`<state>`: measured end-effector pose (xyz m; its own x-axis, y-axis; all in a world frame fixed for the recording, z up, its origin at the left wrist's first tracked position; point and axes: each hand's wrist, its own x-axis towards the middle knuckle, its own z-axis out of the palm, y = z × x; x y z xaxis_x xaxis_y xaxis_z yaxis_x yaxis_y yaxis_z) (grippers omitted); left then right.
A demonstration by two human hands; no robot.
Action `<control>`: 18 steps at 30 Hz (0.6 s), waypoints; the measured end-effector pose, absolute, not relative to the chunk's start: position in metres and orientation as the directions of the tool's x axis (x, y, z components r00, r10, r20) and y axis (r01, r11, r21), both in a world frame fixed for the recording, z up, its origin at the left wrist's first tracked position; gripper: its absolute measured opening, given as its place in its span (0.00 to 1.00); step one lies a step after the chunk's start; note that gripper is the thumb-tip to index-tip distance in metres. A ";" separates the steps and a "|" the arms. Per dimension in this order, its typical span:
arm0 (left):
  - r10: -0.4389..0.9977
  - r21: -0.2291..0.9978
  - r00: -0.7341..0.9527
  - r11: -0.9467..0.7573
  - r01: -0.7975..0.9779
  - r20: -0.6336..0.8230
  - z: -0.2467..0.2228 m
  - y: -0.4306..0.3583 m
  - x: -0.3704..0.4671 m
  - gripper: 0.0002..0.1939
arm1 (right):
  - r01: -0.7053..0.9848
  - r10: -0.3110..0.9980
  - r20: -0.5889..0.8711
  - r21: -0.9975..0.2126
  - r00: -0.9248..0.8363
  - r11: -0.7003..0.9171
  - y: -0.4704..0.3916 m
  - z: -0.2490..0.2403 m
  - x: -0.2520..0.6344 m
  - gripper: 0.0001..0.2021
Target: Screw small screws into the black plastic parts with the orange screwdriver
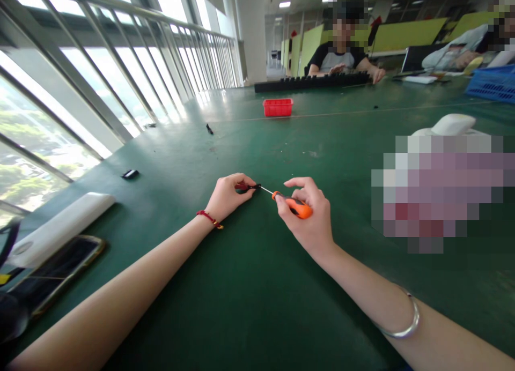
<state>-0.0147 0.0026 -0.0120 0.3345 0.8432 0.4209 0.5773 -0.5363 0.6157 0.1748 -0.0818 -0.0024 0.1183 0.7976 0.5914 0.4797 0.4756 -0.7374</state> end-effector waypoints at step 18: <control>0.848 0.612 0.322 -0.528 0.589 0.421 -0.011 0.001 -0.014 0.05 | 0.419 0.695 0.701 -0.686 0.162 0.595 -0.082 -0.002 0.174 0.24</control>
<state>-0.0140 0.0007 -0.0111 0.3224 0.8478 0.4209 0.5893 -0.5278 0.6117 0.1738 -0.0819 -0.0019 0.1622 0.6947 0.7008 0.4190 0.5945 -0.6863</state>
